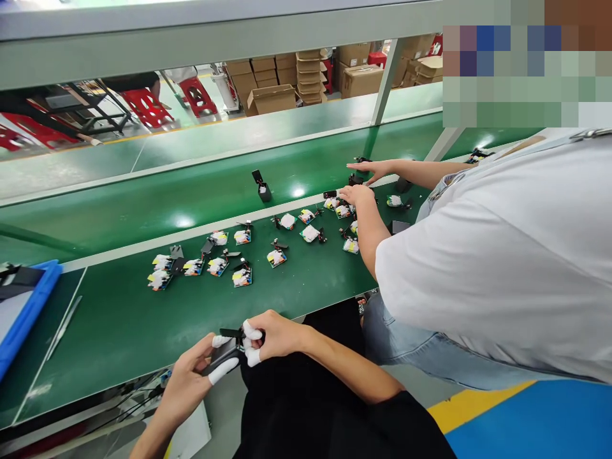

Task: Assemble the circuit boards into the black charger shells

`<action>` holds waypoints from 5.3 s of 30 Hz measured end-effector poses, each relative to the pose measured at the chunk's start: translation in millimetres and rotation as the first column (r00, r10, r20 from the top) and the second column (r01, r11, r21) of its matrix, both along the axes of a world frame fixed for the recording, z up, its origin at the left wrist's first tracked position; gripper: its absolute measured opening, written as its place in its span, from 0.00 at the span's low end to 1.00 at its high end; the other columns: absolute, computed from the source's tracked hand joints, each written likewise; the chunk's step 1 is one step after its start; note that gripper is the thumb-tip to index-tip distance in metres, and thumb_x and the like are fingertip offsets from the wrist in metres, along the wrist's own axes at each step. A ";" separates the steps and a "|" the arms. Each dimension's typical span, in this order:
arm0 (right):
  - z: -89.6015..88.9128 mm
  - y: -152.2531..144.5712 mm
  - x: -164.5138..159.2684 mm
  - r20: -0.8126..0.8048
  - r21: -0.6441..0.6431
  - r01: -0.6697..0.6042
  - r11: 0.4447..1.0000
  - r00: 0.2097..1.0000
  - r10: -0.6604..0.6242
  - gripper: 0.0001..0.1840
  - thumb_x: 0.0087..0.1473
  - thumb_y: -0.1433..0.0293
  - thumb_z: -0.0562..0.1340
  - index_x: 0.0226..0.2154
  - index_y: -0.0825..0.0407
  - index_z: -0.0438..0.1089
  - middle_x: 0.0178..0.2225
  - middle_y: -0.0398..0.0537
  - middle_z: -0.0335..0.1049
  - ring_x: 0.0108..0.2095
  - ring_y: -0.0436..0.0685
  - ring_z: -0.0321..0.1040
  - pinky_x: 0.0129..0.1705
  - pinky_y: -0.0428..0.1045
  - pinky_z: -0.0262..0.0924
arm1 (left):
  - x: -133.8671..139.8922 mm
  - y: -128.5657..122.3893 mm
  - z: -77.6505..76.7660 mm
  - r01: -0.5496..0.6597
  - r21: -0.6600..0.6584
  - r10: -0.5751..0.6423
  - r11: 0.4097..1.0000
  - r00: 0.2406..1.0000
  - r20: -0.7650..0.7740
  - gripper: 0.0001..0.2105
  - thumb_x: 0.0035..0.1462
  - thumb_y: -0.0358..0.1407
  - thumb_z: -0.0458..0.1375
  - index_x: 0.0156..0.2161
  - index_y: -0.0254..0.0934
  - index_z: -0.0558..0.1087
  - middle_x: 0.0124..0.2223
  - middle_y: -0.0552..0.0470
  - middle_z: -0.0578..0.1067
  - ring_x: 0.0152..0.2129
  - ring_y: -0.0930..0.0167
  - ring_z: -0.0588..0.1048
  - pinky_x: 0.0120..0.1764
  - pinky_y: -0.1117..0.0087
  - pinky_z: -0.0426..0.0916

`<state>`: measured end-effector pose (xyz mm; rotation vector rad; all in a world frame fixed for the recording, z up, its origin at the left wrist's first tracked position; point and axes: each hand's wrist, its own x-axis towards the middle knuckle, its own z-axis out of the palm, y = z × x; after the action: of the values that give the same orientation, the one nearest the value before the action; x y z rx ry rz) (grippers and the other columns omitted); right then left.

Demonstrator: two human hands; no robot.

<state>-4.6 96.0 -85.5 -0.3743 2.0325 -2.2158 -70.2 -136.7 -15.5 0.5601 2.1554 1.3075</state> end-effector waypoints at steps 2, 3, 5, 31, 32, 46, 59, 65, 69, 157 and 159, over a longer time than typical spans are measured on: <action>-2.0 -0.5 1.3 -0.005 0.004 0.009 1.000 1.000 -0.009 0.21 0.41 0.78 0.73 0.25 0.48 0.60 0.26 0.30 0.66 0.27 0.45 0.59 0.33 0.44 0.56 | -0.4 1.4 2.2 -0.003 -0.005 0.003 1.000 1.000 -0.007 0.21 0.50 0.50 0.79 0.35 0.36 0.80 0.34 0.52 0.77 0.32 0.69 0.79 0.38 0.72 0.81; -2.6 -0.3 1.7 -0.006 0.006 0.011 1.000 1.000 -0.011 0.21 0.42 0.78 0.73 0.24 0.48 0.60 0.26 0.30 0.66 0.27 0.45 0.59 0.33 0.44 0.56 | -0.3 1.7 3.2 -0.003 -0.008 0.003 1.000 1.000 -0.015 0.20 0.50 0.50 0.79 0.34 0.36 0.79 0.34 0.53 0.76 0.32 0.69 0.78 0.37 0.72 0.80; -3.0 0.4 1.9 -0.017 0.008 0.007 1.000 1.000 -0.007 0.21 0.42 0.78 0.73 0.24 0.48 0.59 0.26 0.30 0.67 0.27 0.45 0.59 0.33 0.44 0.56 | 0.2 1.1 4.9 0.003 -0.013 -0.003 1.000 1.000 -0.022 0.20 0.50 0.49 0.79 0.33 0.36 0.79 0.33 0.53 0.76 0.31 0.70 0.77 0.37 0.72 0.80; 4.0 2.1 4.3 -0.040 -0.005 0.000 1.000 0.999 0.000 0.22 0.44 0.76 0.71 0.24 0.47 0.55 0.27 0.31 0.68 0.27 0.46 0.59 0.33 0.45 0.56 | 2.8 -5.1 -3.8 0.016 -0.015 -0.017 1.000 0.999 -0.037 0.20 0.52 0.48 0.78 0.35 0.36 0.78 0.34 0.55 0.72 0.31 0.73 0.72 0.35 0.77 0.76; 5.3 3.1 5.1 -0.043 0.008 -0.003 1.000 0.999 0.004 0.22 0.45 0.76 0.71 0.24 0.47 0.55 0.27 0.32 0.68 0.27 0.46 0.59 0.33 0.45 0.57 | 3.8 -4.9 -3.5 0.021 -0.017 -0.021 1.000 0.999 -0.032 0.20 0.53 0.48 0.78 0.36 0.36 0.78 0.34 0.55 0.73 0.32 0.72 0.74 0.36 0.76 0.77; 14.2 10.6 15.1 0.002 0.012 -0.124 0.992 0.992 0.124 0.21 0.45 0.79 0.69 0.29 0.45 0.56 0.31 0.33 0.75 0.31 0.48 0.67 0.40 0.45 0.63 | 15.1 -16.3 -19.9 -0.033 0.019 0.031 0.999 0.997 0.074 0.22 0.51 0.47 0.80 0.45 0.37 0.84 0.42 0.49 0.81 0.40 0.64 0.84 0.45 0.68 0.84; 11.8 8.1 24.1 -0.039 -0.007 -0.050 0.999 0.998 0.050 0.19 0.45 0.78 0.68 0.27 0.46 0.57 0.29 0.34 0.71 0.29 0.48 0.61 0.36 0.46 0.58 | 16.9 -4.5 -4.4 0.035 0.005 -0.036 0.999 0.995 0.088 0.18 0.57 0.45 0.76 0.46 0.36 0.83 0.39 0.51 0.78 0.36 0.68 0.81 0.40 0.71 0.81; 21.0 9.7 26.8 0.018 0.067 -0.002 0.998 1.000 0.001 0.17 0.45 0.78 0.66 0.28 0.46 0.58 0.30 0.35 0.70 0.30 0.49 0.61 0.37 0.46 0.58 | 19.4 -3.9 -10.9 0.042 0.035 -0.045 0.999 0.994 0.099 0.16 0.61 0.45 0.74 0.47 0.36 0.82 0.42 0.51 0.77 0.40 0.68 0.78 0.44 0.70 0.78; 25.2 11.6 28.8 0.036 0.118 -0.028 0.993 0.999 0.024 0.16 0.47 0.78 0.66 0.28 0.46 0.57 0.30 0.36 0.72 0.30 0.50 0.61 0.38 0.47 0.57 | 22.3 -0.6 -7.5 0.034 0.056 -0.039 0.998 0.994 0.097 0.15 0.60 0.45 0.74 0.43 0.36 0.80 0.40 0.53 0.73 0.39 0.70 0.75 0.41 0.72 0.75; 27.7 43.6 38.6 -0.066 0.021 0.351 0.936 0.935 -0.349 0.03 0.70 0.65 0.68 0.44 0.46 0.75 0.44 0.50 0.83 0.40 0.56 0.81 0.49 0.56 0.77 | 31.7 62.8 -21.0 -0.468 0.441 0.276 0.766 0.858 0.433 0.23 0.53 0.47 0.80 0.48 0.38 0.81 0.48 0.46 0.85 0.44 0.65 0.84 0.48 0.67 0.82; 27.2 38.4 39.4 -0.153 0.001 0.461 0.887 0.877 -0.456 0.03 0.72 0.65 0.66 0.46 0.45 0.78 0.46 0.52 0.82 0.42 0.58 0.80 0.49 0.58 0.77 | 34.4 70.5 -20.0 -0.534 0.479 0.271 0.697 0.814 0.513 0.22 0.55 0.46 0.79 0.49 0.40 0.80 0.49 0.48 0.83 0.43 0.68 0.83 0.45 0.69 0.81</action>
<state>34.7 134.5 -58.3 -0.0498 2.4520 -2.4623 -35.8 -66.2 -35.5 -0.0148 1.5208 2.1845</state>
